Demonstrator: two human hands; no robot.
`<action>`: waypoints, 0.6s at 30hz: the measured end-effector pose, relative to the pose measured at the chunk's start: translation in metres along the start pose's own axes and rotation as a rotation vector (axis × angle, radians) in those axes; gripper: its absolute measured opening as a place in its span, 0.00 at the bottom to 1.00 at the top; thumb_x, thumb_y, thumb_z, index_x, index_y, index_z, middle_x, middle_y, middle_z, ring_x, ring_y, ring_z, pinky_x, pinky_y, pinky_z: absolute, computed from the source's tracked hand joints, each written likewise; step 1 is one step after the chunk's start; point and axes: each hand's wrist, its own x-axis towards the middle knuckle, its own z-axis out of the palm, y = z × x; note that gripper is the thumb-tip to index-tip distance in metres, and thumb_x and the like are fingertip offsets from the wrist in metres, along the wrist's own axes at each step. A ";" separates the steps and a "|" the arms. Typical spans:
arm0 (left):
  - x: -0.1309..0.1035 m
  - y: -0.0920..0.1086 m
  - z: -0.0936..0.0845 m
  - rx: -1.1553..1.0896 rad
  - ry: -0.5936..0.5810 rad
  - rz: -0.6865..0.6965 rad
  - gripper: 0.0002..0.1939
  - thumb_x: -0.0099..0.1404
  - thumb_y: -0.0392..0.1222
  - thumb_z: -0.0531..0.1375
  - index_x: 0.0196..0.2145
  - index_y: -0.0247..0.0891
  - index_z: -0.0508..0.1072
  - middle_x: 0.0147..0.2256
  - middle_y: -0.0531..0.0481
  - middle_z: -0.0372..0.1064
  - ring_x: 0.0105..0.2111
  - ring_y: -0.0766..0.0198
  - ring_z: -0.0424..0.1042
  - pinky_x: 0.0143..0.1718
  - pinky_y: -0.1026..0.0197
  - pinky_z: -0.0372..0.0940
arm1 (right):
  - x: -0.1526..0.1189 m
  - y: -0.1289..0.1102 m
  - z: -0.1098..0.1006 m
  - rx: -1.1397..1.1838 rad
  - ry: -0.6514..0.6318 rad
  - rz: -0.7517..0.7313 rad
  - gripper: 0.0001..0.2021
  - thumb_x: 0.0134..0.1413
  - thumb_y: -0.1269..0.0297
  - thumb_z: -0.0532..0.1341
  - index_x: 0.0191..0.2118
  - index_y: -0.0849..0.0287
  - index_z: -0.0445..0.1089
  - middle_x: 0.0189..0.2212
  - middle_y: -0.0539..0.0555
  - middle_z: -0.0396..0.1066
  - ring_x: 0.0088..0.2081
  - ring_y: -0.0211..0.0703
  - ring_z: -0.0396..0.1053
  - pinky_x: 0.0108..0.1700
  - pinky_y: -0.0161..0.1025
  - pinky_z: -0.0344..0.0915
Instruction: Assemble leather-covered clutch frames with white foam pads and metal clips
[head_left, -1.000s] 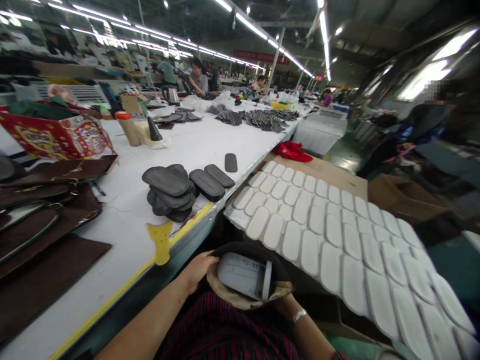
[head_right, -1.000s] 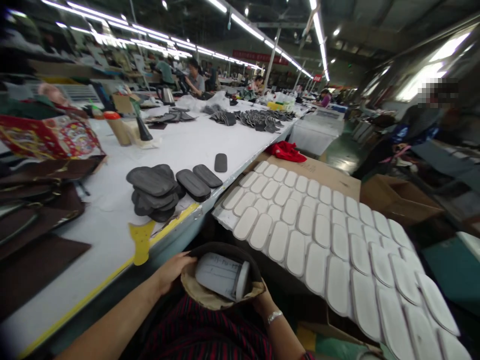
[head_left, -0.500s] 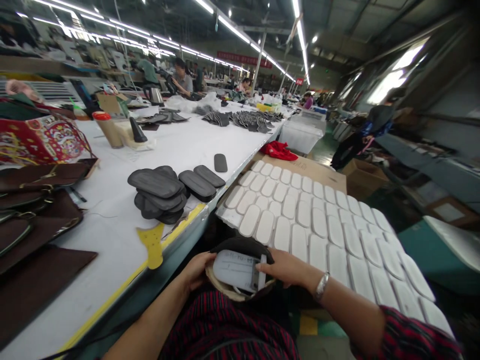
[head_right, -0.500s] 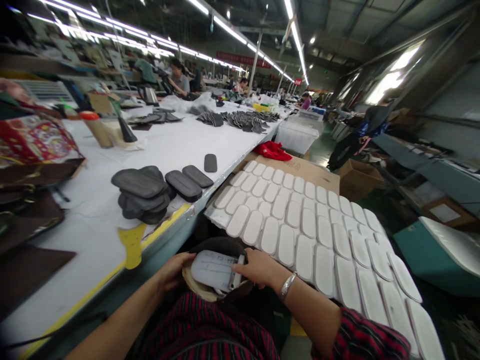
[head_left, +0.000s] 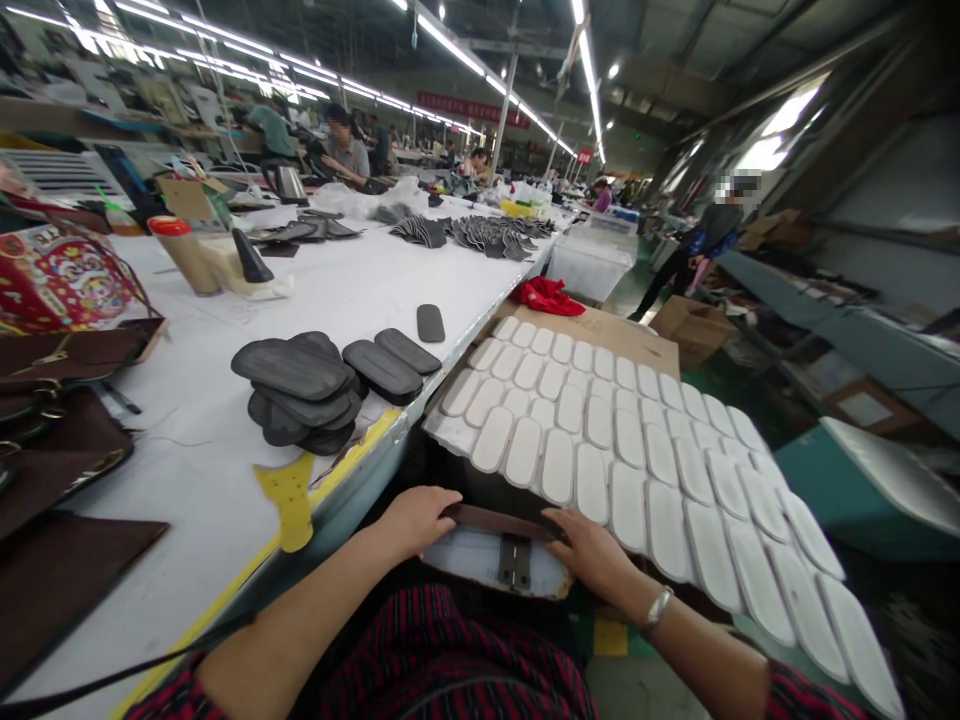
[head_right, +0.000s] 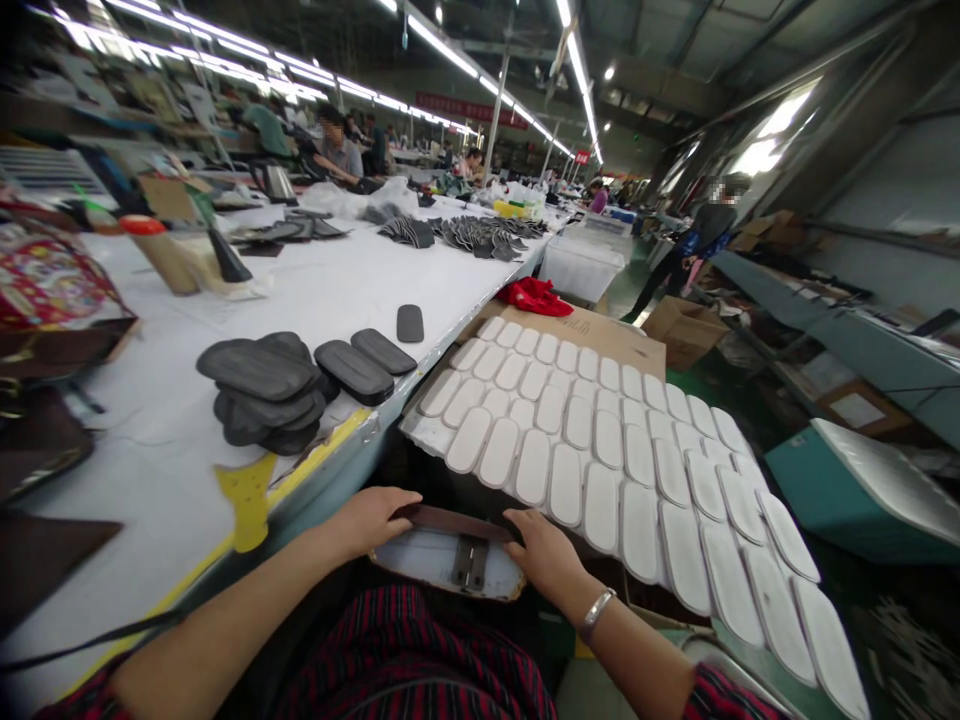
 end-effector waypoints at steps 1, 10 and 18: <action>0.009 0.003 -0.001 0.059 -0.031 0.010 0.12 0.46 0.33 0.62 0.30 0.43 0.77 0.33 0.49 0.74 0.41 0.53 0.68 0.46 0.60 0.56 | 0.002 -0.004 0.000 -0.091 0.019 -0.059 0.16 0.50 0.64 0.57 0.46 0.58 0.67 0.46 0.59 0.66 0.50 0.50 0.61 0.53 0.46 0.54; 0.041 -0.003 -0.009 0.203 -0.278 -0.079 0.12 0.54 0.43 0.56 0.18 0.38 0.73 0.16 0.55 0.65 0.21 0.65 0.65 0.27 0.66 0.56 | 0.023 0.003 -0.006 -0.012 -0.215 0.081 0.14 0.57 0.57 0.49 0.27 0.60 0.64 0.22 0.52 0.66 0.26 0.40 0.68 0.26 0.34 0.66; 0.000 0.040 0.023 0.569 -0.112 0.194 0.28 0.55 0.50 0.60 0.52 0.38 0.64 0.52 0.44 0.63 0.51 0.55 0.60 0.53 0.55 0.52 | -0.019 0.037 0.002 0.263 -0.376 0.357 0.20 0.49 0.45 0.56 0.32 0.61 0.59 0.26 0.52 0.65 0.25 0.42 0.72 0.19 0.35 0.69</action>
